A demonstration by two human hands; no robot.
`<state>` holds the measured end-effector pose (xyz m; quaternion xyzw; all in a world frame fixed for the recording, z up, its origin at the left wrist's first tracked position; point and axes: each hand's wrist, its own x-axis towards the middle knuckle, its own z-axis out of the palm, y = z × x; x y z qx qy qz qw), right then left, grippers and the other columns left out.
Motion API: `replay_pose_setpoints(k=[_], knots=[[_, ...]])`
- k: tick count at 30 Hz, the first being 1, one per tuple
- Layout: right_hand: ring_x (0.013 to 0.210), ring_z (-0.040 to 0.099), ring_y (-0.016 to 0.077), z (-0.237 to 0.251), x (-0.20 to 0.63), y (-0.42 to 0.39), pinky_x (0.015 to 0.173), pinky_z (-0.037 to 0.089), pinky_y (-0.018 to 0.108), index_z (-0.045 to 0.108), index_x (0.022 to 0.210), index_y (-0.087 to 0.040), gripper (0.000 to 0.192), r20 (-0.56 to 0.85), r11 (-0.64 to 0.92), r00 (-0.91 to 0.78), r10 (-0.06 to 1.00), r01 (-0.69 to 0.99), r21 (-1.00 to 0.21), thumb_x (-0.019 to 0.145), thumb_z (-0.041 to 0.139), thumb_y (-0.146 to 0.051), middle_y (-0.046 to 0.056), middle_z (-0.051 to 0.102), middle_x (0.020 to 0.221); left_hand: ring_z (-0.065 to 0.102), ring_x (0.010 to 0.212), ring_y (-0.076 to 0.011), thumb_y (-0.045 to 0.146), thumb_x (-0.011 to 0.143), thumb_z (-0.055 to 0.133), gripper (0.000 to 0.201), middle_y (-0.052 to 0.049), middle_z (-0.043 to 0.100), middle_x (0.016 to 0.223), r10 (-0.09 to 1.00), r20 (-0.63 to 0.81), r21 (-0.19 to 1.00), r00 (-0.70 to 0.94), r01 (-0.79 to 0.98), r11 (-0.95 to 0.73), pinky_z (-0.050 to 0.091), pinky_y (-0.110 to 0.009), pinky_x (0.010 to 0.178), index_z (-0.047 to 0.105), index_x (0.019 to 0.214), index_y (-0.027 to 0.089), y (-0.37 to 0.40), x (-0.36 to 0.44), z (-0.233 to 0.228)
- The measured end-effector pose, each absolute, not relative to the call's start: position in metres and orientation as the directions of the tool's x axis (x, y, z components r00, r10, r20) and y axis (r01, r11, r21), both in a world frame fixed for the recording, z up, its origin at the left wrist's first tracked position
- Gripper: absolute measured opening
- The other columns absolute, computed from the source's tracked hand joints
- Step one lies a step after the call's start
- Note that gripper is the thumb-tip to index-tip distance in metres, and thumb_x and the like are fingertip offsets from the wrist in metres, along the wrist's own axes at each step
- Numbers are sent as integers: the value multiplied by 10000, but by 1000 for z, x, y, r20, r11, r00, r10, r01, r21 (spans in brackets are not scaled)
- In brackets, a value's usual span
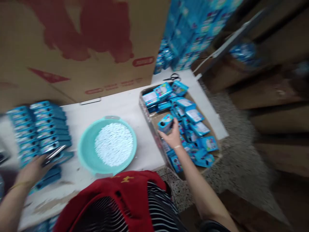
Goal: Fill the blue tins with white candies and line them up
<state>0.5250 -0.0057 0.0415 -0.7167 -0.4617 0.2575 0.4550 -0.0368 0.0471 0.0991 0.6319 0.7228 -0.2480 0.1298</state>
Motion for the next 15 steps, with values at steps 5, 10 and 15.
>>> replay_pose_setpoints(k=[5, 10, 15], knots=[[1156, 598, 355, 105, 467, -27, 1008, 435, 603, 496, 1302, -290, 626, -383, -314, 135, 914, -365, -877, 750, 640, -548, 94, 599, 1289, 611, 994, -244, 343, 857, 496, 343, -105, 584, 1191, 866, -472, -190, -166, 978, 85, 477, -320, 817, 538, 1161, 189, 41, -70, 65], [1099, 638, 354, 115, 410, -36, 973, 473, 592, 586, 1202, -235, 597, -502, -503, -170, 848, -559, -659, 730, 628, -599, 123, 665, 1202, 595, 1036, -269, 257, 869, 470, 387, -141, 516, 1270, 895, -408, -182, -178, 977, 111, 481, -359, 832, 486, 1247, 176, 29, -79, 64], [991, 691, 307, 93, 390, -41, 923, 525, 520, 603, 1121, -199, 460, -589, -507, 4, 808, -503, -700, 703, 723, -351, 95, 718, 1078, 562, 1056, -258, 362, 903, 448, 386, -153, 555, 1156, 980, -197, 171, 17, 985, 18, 460, -388, 913, 475, 1209, 129, 18, -50, 73]])
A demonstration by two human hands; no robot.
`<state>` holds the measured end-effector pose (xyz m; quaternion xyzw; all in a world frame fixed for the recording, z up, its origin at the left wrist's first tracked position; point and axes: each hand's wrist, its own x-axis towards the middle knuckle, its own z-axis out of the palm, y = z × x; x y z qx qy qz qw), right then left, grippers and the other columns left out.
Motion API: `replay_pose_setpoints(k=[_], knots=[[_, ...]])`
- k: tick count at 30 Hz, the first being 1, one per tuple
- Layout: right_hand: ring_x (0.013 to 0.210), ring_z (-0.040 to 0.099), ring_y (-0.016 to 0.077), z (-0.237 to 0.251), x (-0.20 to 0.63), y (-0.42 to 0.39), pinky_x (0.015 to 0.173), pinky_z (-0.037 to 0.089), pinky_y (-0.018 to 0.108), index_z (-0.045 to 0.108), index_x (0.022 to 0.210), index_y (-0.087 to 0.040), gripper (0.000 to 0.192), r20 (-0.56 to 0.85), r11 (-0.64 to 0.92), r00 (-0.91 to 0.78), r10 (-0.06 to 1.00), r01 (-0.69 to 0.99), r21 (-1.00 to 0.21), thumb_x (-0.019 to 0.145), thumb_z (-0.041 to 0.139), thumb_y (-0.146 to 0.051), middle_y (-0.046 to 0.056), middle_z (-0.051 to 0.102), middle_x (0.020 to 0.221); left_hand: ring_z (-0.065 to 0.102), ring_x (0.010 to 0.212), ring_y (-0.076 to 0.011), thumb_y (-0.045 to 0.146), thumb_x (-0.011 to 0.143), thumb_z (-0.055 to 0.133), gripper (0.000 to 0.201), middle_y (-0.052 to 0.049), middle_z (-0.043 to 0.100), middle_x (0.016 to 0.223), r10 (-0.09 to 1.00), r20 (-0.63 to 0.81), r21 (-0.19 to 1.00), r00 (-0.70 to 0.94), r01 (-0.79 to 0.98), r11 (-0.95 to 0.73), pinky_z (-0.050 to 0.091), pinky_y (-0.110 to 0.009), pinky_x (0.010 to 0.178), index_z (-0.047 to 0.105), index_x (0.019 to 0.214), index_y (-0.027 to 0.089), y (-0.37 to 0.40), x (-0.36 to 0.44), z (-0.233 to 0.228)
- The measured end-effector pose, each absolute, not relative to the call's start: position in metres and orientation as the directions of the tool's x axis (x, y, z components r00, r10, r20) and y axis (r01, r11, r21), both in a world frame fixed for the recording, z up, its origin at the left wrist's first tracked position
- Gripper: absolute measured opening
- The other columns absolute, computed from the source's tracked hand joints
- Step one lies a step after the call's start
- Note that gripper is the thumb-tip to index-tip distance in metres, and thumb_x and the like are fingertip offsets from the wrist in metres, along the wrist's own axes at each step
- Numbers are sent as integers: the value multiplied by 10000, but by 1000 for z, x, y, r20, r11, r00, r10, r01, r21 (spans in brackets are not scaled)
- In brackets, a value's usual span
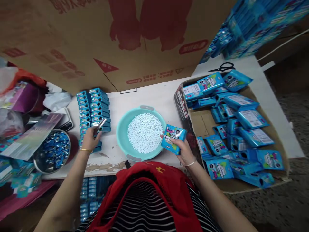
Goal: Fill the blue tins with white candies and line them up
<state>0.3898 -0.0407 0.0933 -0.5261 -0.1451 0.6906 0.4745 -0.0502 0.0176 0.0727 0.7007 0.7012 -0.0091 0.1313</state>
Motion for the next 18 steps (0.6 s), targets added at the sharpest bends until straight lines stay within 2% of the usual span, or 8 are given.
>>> replay_pose_setpoints(k=[1, 3, 5, 7, 9, 12, 18], knots=[[958, 699, 288, 88, 392, -41, 900, 541, 498, 601, 1101, -205, 453, -580, -479, 93, 810, -466, -744, 691, 739, -341, 75, 728, 1041, 570, 1024, -237, 358, 921, 412, 335, -125, 580, 1092, 967, -217, 278, 131, 958, -68, 460, -376, 912, 508, 1162, 146, 15, -37, 73], [906, 702, 248, 79, 400, -41, 859, 566, 458, 595, 1070, -219, 451, -527, -434, 231, 818, -354, -828, 675, 768, -348, 38, 736, 989, 583, 961, -207, 323, 937, 381, 279, -84, 598, 1015, 864, -350, 414, 363, 887, -205, 464, -348, 888, 559, 1095, 178, 10, -6, 71], [902, 690, 222, 73, 410, -41, 853, 571, 429, 589, 1057, -227, 459, -454, -396, 281, 845, -242, -886, 667, 786, -366, 26, 730, 995, 594, 904, -201, 262, 892, 465, 207, -70, 601, 980, 729, -510, 430, 457, 869, -244, 468, -332, 851, 598, 1032, 186, 4, 30, 62], [940, 677, 214, 71, 417, -42, 880, 560, 416, 585, 1060, -229, 469, -393, -357, 270, 879, -175, -918, 666, 793, -376, 32, 719, 1030, 603, 840, -199, 163, 825, 523, 158, -67, 604, 938, 661, -614, 384, 432, 895, -229, 471, -325, 810, 619, 950, 176, -3, 65, 46], [983, 666, 218, 71, 421, -45, 912, 544, 418, 583, 1072, -235, 472, -355, -326, 262, 897, -147, -934, 674, 791, -380, 37, 708, 1068, 609, 816, -202, 95, 797, 514, 154, -73, 606, 913, 668, -634, 351, 390, 915, -202, 474, -325, 791, 615, 892, 162, -8, 96, 27], [1014, 657, 230, 70, 422, -51, 942, 529, 431, 582, 1095, -236, 480, -351, -329, 252, 902, -124, -936, 686, 782, -387, 51, 692, 1108, 606, 895, -227, 78, 827, 462, 188, -113, 600, 987, 727, -595, 341, 344, 926, -159, 474, -342, 813, 589, 951, 140, -10, 136, -2], [966, 663, 224, 53, 418, -61, 932, 530, 431, 557, 1064, -237, 478, -365, -352, 249, 897, -100, -931, 676, 783, -401, 51, 688, 1055, 531, 1091, -248, 27, 830, 398, 299, -157, 542, 1143, 849, -440, 424, 294, 901, -93, 422, -387, 968, 513, 1086, 129, 3, 196, -40]])
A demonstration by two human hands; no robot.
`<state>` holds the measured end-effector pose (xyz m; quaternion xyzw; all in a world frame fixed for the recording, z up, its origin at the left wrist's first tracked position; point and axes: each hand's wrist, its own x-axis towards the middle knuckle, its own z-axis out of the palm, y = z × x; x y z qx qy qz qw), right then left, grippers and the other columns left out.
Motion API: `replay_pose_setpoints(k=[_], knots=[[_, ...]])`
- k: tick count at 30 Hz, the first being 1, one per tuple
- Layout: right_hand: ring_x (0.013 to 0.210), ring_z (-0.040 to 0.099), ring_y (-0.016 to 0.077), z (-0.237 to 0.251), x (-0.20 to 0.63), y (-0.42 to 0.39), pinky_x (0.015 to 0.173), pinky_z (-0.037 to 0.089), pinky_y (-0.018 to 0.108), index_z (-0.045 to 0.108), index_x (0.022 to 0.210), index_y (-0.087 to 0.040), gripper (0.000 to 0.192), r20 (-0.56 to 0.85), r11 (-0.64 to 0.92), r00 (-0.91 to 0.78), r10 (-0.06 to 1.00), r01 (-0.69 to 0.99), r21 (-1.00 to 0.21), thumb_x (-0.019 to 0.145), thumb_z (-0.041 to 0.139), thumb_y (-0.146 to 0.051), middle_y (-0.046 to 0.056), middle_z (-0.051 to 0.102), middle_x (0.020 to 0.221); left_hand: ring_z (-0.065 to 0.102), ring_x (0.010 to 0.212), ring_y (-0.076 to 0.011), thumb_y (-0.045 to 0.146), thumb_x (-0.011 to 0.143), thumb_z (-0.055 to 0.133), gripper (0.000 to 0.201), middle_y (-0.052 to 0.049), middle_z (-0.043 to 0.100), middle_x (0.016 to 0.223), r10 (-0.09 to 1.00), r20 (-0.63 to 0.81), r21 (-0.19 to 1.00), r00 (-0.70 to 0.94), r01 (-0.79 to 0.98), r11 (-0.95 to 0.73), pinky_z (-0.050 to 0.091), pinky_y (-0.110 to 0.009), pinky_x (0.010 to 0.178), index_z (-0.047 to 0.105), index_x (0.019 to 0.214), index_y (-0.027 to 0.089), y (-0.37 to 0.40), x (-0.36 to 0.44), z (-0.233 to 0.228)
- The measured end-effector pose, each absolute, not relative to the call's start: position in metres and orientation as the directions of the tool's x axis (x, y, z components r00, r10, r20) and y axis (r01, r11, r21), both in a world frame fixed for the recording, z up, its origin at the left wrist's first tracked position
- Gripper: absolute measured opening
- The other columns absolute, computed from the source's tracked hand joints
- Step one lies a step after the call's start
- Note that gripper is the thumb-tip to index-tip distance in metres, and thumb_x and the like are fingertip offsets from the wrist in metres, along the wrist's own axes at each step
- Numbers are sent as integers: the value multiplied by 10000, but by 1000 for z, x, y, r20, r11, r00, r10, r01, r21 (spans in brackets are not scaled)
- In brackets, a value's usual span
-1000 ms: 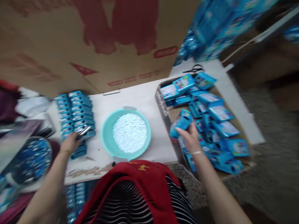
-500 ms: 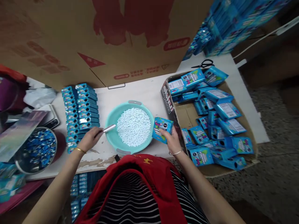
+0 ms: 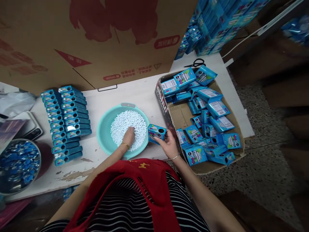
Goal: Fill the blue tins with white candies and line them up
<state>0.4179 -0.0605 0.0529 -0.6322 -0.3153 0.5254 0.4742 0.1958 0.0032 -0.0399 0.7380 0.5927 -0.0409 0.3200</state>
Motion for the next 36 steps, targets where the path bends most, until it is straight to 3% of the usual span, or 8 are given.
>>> replay_pose_setpoints(k=[7, 11, 15, 20, 27, 31, 36], knots=[[991, 629, 222, 45, 418, -59, 925, 506, 412, 543, 1098, -227, 448, -252, -280, 232, 940, 100, -955, 727, 739, -385, 55, 641, 1074, 543, 1033, -218, 133, 859, 490, 253, -106, 549, 1081, 869, -277, 612, 409, 773, -168, 458, -374, 941, 497, 1111, 162, 12, 177, -28], [1017, 604, 241, 53, 420, -49, 921, 485, 409, 546, 1135, -222, 399, -91, -153, 192, 977, 340, -928, 780, 681, -346, 74, 630, 1094, 552, 955, -194, 223, 908, 476, 225, -82, 558, 1030, 843, -194, 672, 502, 694, -258, 473, -351, 879, 492, 1127, 178, 20, 152, 19], [1022, 578, 257, 62, 416, -35, 909, 475, 414, 554, 1149, -223, 321, 55, 25, 40, 998, 538, -843, 832, 593, -253, 89, 620, 1078, 539, 934, -188, 258, 939, 439, 231, -81, 564, 998, 779, -120, 674, 616, 626, -391, 462, -337, 857, 494, 1149, 177, 30, 137, 81], [1024, 557, 276, 65, 398, -21, 902, 475, 440, 543, 1184, -224, 362, 159, 204, -129, 979, 571, -795, 826, 544, -172, 103, 609, 1094, 553, 940, -196, 240, 933, 421, 225, -82, 566, 1029, 673, -230, 585, 703, 652, -482, 473, -347, 835, 501, 1137, 189, 39, 139, 142], [1051, 536, 277, 60, 380, -22, 922, 469, 448, 545, 1192, -214, 423, 181, 272, -213, 960, 569, -776, 789, 509, -89, 105, 606, 1105, 587, 745, -192, 170, 901, 424, 171, -78, 585, 951, 624, -479, 191, 617, 768, -612, 460, -320, 647, 577, 976, 173, 43, 172, 190], [1042, 538, 273, 56, 375, -24, 913, 478, 442, 544, 1186, -193, 405, 194, 284, -216, 957, 559, -779, 795, 508, -94, 113, 613, 1106, 584, 688, -195, 100, 900, 381, 230, -81, 583, 886, 647, -490, 86, 585, 771, -632, 444, -333, 617, 598, 922, 171, 35, 194, 210], [1055, 546, 268, 48, 378, -23, 930, 472, 450, 537, 1185, -216, 395, 190, 246, -157, 969, 537, -807, 806, 503, -111, 103, 612, 1122, 594, 753, -224, 118, 904, 388, 233, -78, 574, 886, 701, -412, 83, 583, 790, -608, 457, -349, 650, 597, 978, 192, 45, 175, 197]])
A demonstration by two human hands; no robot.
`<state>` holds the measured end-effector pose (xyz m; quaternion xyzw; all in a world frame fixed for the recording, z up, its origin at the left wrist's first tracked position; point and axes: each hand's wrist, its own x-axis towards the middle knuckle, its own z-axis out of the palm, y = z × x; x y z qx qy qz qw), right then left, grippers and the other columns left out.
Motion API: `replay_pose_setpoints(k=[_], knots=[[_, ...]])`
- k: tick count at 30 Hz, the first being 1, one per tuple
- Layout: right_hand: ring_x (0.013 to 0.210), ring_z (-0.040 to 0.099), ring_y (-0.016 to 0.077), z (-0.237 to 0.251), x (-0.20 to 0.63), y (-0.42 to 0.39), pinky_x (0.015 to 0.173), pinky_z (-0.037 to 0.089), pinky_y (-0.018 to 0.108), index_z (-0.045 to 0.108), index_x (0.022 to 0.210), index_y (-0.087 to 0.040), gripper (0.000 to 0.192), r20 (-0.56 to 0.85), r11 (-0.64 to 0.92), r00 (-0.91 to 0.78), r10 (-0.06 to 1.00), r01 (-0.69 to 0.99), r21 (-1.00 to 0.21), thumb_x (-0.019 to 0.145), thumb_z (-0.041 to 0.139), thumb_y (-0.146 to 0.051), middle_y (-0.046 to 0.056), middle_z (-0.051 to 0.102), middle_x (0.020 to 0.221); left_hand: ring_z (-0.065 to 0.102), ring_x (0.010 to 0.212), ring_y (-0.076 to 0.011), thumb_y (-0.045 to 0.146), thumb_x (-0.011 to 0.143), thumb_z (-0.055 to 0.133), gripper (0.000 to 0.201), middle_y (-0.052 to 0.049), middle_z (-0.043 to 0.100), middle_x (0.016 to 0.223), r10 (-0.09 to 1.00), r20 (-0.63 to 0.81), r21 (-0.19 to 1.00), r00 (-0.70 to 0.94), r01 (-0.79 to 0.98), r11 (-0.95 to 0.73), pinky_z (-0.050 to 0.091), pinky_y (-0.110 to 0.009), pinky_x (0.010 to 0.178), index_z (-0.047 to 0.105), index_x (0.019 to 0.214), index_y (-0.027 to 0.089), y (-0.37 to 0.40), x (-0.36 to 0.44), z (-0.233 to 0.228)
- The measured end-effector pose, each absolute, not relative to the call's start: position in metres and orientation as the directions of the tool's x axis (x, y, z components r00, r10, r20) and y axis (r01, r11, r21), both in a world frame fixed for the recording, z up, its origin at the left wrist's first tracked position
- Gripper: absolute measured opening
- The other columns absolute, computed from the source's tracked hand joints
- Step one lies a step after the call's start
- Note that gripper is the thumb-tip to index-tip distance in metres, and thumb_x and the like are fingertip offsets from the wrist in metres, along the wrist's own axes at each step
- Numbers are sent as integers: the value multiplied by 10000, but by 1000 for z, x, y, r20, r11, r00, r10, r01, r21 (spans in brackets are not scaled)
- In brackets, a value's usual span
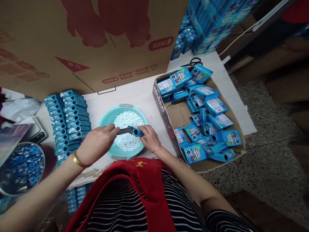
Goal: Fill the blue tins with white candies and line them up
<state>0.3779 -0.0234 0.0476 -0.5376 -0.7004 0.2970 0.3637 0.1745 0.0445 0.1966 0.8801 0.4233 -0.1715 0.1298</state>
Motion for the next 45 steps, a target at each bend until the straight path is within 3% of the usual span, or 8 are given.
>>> replay_pose_setpoints(k=[3, 7, 15, 22, 29, 35, 40, 45], knots=[[1037, 563, 262, 46, 385, -21, 916, 479, 446, 540, 1165, -225, 348, 179, 181, -52, 983, 494, -850, 822, 534, -168, 99, 611, 1099, 599, 843, -261, 118, 893, 389, 269, -101, 568, 957, 765, -423, 88, 485, 862, -498, 474, -376, 707, 576, 1076, 176, 64, 138, 143], [993, 590, 239, 50, 396, -17, 881, 496, 406, 546, 1129, -229, 288, 119, 74, 75, 990, 441, -895, 846, 581, -269, 84, 615, 1054, 603, 918, -272, 43, 865, 347, 288, -143, 562, 949, 778, -528, 129, 339, 938, -321, 469, -404, 815, 597, 989, 115, 84, 107, 53], [979, 592, 220, 55, 408, -17, 888, 482, 371, 560, 1103, -226, 304, 56, -29, 187, 981, 423, -906, 830, 635, -335, 64, 627, 1040, 546, 1081, -208, 45, 809, 421, 348, -90, 594, 1115, 651, -492, 469, 578, 806, -361, 418, -334, 988, 590, 1080, 184, 81, 149, -25], [989, 589, 223, 51, 415, -24, 895, 471, 377, 552, 1127, -225, 332, 54, -35, 195, 979, 428, -903, 821, 639, -323, 64, 626, 1061, 575, 1004, -177, 117, 815, 479, 367, -85, 602, 1134, 619, -429, 640, 658, 705, -306, 456, -308, 936, 538, 1175, 161, 63, 155, -14], [1012, 569, 259, 58, 409, -25, 909, 471, 427, 551, 1144, -227, 308, 131, 58, 95, 987, 548, -835, 836, 548, -227, 89, 612, 1070, 574, 964, -188, 288, 907, 488, 273, -88, 603, 1071, 651, -267, 728, 711, 591, -347, 464, -341, 884, 533, 1153, 178, 62, 121, 84], [1040, 554, 275, 55, 383, -20, 927, 478, 450, 538, 1188, -220, 409, 235, 241, -87, 968, 583, -776, 793, 504, -116, 104, 612, 1112, 582, 932, -192, 243, 913, 436, 224, -69, 597, 1006, 569, -296, 593, 767, 615, -520, 483, -337, 829, 545, 1101, 188, 65, 133, 160], [1069, 545, 272, 53, 370, -19, 947, 480, 460, 531, 1203, -219, 444, 233, 283, -161, 959, 579, -765, 782, 491, -83, 105, 608, 1124, 591, 765, -185, 108, 875, 392, 244, -83, 592, 947, 577, -471, 282, 668, 733, -619, 490, -321, 699, 567, 1033, 172, 54, 163, 190], [1083, 539, 267, 47, 367, -19, 954, 482, 455, 527, 1206, -213, 447, 225, 288, -180, 958, 578, -764, 781, 487, -78, 108, 603, 1120, 580, 709, -191, 64, 884, 340, 272, -81, 576, 853, 619, -444, 79, 648, 717, -693, 478, -324, 642, 586, 909, 178, 39, 191, 213]])
